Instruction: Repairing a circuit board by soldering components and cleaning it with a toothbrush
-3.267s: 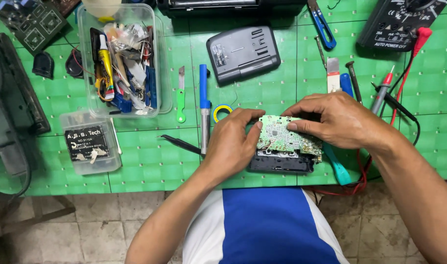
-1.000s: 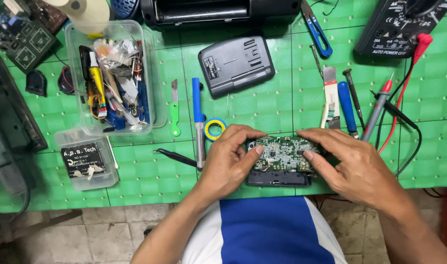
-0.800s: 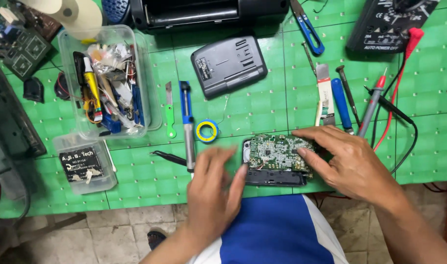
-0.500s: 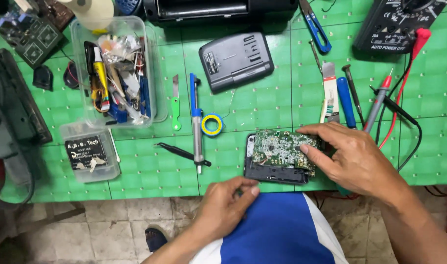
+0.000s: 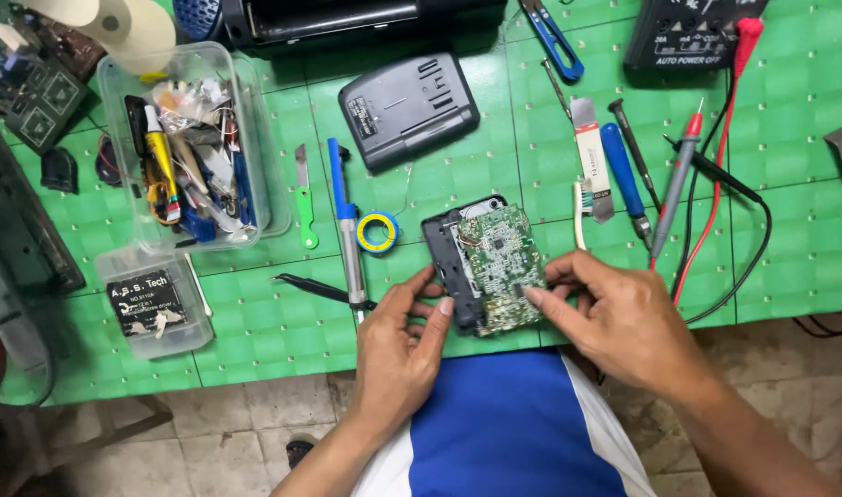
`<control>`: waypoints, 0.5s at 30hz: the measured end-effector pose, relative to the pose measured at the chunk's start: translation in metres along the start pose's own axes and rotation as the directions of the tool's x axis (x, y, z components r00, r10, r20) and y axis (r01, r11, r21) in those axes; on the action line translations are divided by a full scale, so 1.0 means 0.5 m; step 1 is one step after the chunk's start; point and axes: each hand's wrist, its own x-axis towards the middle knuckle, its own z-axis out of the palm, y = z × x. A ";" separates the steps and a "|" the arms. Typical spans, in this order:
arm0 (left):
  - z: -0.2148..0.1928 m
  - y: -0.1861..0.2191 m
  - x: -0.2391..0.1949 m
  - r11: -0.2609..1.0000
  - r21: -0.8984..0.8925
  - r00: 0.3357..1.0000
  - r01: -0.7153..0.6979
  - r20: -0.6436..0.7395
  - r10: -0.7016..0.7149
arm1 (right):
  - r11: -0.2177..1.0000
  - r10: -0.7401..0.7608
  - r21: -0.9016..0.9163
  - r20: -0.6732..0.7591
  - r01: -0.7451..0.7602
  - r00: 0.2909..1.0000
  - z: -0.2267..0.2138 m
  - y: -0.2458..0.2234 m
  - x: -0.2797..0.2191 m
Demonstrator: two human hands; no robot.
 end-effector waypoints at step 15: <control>0.022 0.002 -0.026 0.847 0.447 0.923 -0.288 -0.108 0.370 | 0.976 -0.158 0.132 -0.110 0.172 0.981 0.082 0.036 -0.054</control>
